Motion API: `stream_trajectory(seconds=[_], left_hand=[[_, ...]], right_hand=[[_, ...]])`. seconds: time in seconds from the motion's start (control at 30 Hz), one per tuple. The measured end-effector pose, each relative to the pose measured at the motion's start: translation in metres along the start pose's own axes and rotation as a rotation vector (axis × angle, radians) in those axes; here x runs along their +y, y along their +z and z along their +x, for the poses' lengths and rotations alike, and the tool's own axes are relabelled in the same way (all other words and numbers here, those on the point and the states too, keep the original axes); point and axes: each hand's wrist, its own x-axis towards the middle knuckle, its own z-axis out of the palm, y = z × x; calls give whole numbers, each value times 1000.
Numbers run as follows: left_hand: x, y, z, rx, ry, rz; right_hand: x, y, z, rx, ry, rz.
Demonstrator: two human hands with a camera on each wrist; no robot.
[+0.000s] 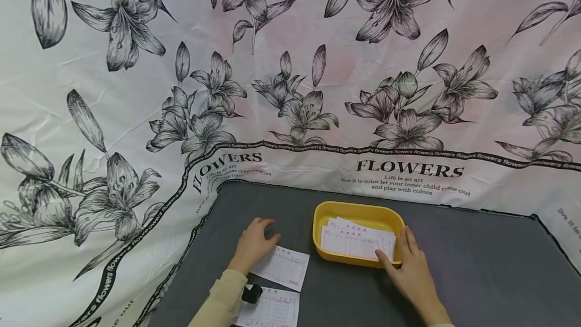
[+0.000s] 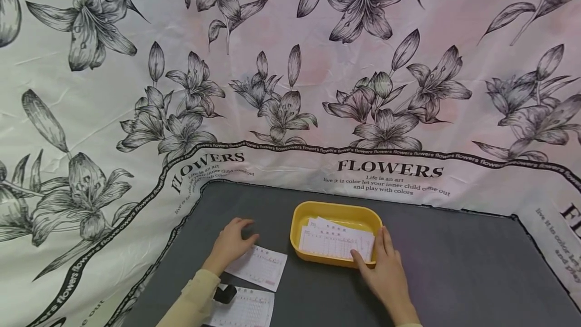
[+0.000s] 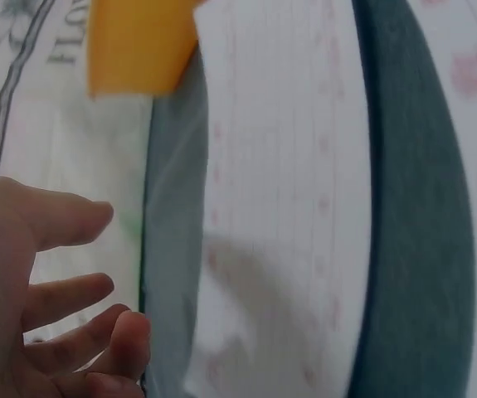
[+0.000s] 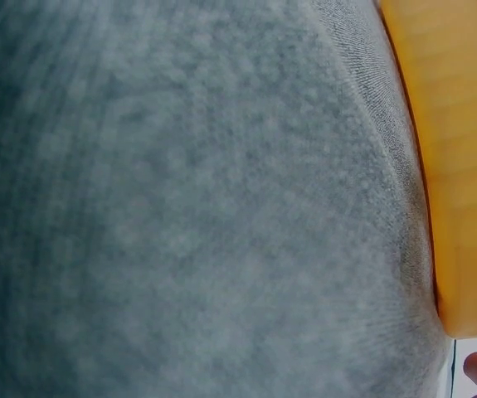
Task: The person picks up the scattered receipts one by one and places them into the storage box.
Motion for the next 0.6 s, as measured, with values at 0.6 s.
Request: stream_trajectory(seconds=[0.6], left_hand=[[-48,3,-4,28,-82,53]], right_hand=[[-2,-1,-1,-18,19,9]])
